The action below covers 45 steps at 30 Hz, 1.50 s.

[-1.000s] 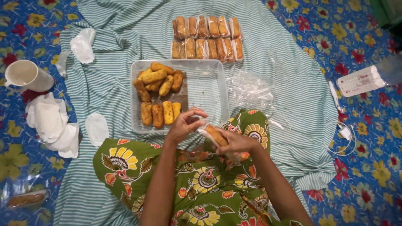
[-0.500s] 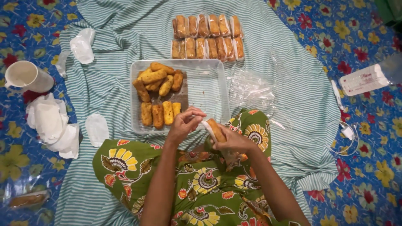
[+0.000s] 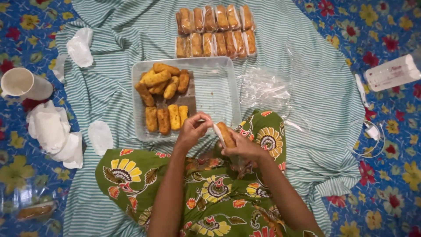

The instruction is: Wrapping individual fried snacks in small paper sheets

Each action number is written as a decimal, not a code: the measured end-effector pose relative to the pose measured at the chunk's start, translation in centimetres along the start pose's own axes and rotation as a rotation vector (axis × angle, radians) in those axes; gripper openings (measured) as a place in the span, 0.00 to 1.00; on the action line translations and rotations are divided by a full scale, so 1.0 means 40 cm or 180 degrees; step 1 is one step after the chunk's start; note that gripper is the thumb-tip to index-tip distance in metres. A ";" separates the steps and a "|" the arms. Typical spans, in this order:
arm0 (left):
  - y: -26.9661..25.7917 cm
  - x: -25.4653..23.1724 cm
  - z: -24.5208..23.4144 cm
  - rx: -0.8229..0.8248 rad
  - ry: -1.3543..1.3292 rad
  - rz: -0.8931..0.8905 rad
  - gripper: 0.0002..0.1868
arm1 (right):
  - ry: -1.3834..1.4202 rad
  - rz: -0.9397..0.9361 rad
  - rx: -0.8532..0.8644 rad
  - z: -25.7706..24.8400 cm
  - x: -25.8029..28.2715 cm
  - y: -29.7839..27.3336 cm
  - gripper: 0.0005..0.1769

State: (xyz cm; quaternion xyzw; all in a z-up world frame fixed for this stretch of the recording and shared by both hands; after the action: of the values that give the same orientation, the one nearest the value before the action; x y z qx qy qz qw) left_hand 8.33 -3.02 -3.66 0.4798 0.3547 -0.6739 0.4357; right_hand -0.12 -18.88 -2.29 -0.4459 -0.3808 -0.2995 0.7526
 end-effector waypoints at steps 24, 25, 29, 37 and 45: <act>0.002 -0.085 -0.053 -0.0610 0.0195 0.0305 0.05 | 0.0736 -0.0376 -0.0824 0.019 0.101 0.023 0.43; 0.003 -0.058 -0.051 -0.0609 0.0190 0.0316 0.05 | 0.0726 -0.0383 -0.0824 0.009 0.104 0.036 0.43; -0.003 -0.040 -0.047 -0.0655 0.0466 0.0220 0.06 | 0.1905 -0.1014 -0.0576 -0.064 0.093 0.079 0.34; -0.019 -0.041 -0.052 -0.0823 0.1503 0.0605 0.06 | 0.2566 -0.1377 -0.0419 -0.071 0.121 0.069 0.36; -0.035 -0.051 -0.017 -0.0654 0.1508 0.0551 0.04 | 0.2740 -0.1356 -0.0454 -0.097 0.077 0.100 0.37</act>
State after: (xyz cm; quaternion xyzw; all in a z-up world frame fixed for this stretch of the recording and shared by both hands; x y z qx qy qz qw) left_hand 7.59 -1.38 -1.84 0.6059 0.4710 -0.4635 0.4429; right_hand 5.86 -21.03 -2.69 -0.2442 -0.0962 -0.6295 0.7313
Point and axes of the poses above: each hand's wrist, its own y-axis towards the middle knuckle, its own z-axis out of the palm, x = y × z, the point moved 8 cm from there along y, towards the middle knuckle, and after that the axes turned 9 degrees about y, right-handed, at the moved point
